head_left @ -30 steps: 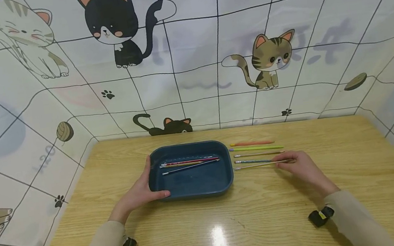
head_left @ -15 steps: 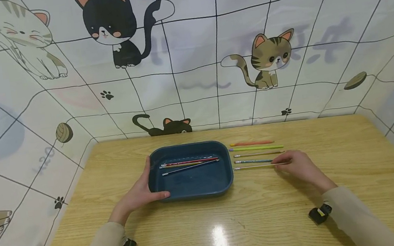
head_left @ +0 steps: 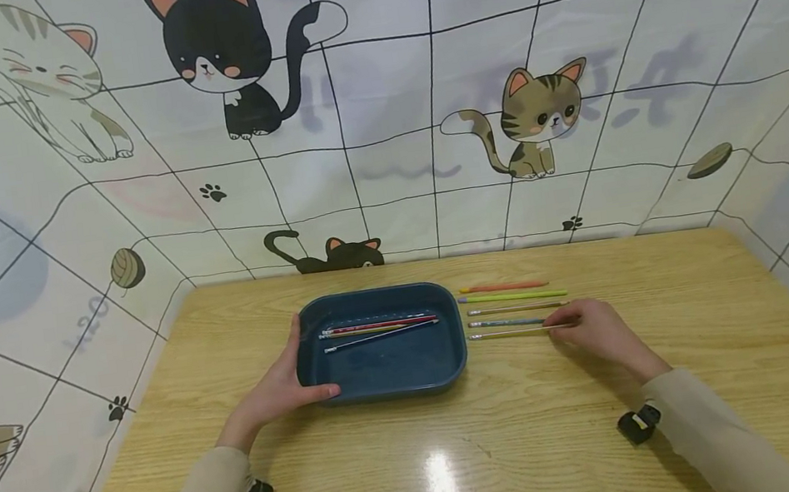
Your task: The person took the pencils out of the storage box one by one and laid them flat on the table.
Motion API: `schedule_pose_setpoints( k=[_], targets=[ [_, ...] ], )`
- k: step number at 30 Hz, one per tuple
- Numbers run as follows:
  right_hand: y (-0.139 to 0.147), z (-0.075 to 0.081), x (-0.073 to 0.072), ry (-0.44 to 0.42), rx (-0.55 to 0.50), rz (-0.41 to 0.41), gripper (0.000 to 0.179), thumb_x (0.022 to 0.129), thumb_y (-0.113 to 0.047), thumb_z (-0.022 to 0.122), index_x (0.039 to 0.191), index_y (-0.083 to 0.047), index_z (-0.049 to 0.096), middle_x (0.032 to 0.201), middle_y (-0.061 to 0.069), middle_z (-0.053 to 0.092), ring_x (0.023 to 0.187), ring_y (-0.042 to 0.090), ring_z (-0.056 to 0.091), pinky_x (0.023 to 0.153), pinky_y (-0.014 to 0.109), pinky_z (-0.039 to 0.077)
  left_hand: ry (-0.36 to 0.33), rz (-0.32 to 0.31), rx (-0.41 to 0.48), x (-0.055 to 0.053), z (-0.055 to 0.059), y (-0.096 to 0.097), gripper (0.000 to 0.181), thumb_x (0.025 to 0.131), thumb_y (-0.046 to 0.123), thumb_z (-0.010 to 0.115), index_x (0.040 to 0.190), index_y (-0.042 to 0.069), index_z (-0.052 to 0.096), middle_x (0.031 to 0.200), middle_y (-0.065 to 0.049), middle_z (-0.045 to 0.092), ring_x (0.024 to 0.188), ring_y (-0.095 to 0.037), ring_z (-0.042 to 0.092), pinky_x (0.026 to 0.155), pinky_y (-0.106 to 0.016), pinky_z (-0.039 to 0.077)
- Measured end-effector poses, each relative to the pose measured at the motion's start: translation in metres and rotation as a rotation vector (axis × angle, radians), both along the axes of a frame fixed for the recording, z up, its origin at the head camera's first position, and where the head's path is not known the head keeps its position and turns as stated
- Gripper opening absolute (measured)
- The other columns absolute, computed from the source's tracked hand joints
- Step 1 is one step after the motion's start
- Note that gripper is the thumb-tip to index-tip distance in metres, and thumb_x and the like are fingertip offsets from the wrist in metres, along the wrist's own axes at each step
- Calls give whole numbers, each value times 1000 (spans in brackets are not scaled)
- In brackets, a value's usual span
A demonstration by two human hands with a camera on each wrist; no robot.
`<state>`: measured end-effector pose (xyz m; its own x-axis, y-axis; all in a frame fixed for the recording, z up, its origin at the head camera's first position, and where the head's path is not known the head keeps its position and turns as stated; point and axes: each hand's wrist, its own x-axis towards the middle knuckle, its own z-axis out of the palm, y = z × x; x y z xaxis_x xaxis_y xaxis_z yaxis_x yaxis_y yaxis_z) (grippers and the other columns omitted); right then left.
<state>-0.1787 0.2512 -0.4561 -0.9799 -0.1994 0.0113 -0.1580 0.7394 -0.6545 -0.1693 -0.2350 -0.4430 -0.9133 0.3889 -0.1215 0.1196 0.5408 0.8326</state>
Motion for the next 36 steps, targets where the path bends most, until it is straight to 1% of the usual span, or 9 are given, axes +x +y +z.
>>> schedule_pose_setpoints(
  k=[6,13,19,25,30,36],
  targets=[
    [0,2,1,-11,-11,3,12,87,-8,70,96,-4,76,104,18,68,95,35,63,81,49,50,-5,5,7,0,0,0,129,76,36,83,152,15,-19,158,-19,-11,143,-40,-2,110,-60,8],
    [-1,5,2,-7,-8,12,12,86,-7,70,95,-2,75,101,17,69,92,34,64,79,48,51,-14,3,6,1,2,0,129,76,36,83,152,15,-20,158,-20,-11,143,-41,-2,110,-61,8],
    [-2,6,1,-1,15,30,9,85,-5,70,92,-3,75,97,13,70,92,32,64,80,48,49,-21,11,7,1,1,1,129,76,36,83,152,16,-19,158,-19,-11,143,-39,-2,110,-59,8],
    [-5,7,1,0,37,46,6,84,-4,72,89,-4,75,92,10,70,88,29,64,79,47,49,-17,7,15,1,0,0,129,76,36,83,152,16,-19,158,-20,-10,143,-40,-1,110,-61,9],
    [-8,6,0,15,73,61,4,83,-6,73,87,-5,74,89,6,69,85,27,64,78,45,49,-13,5,16,1,-1,0,128,77,36,82,152,16,-19,158,-20,-10,143,-40,-1,110,-61,9],
    [-9,4,-2,30,80,67,5,84,-8,73,86,-3,73,86,4,69,83,25,63,76,45,49,-13,5,15,1,-1,-1,128,77,36,82,152,17,-19,158,-20,-10,143,-41,-1,109,-61,9]
  ],
)
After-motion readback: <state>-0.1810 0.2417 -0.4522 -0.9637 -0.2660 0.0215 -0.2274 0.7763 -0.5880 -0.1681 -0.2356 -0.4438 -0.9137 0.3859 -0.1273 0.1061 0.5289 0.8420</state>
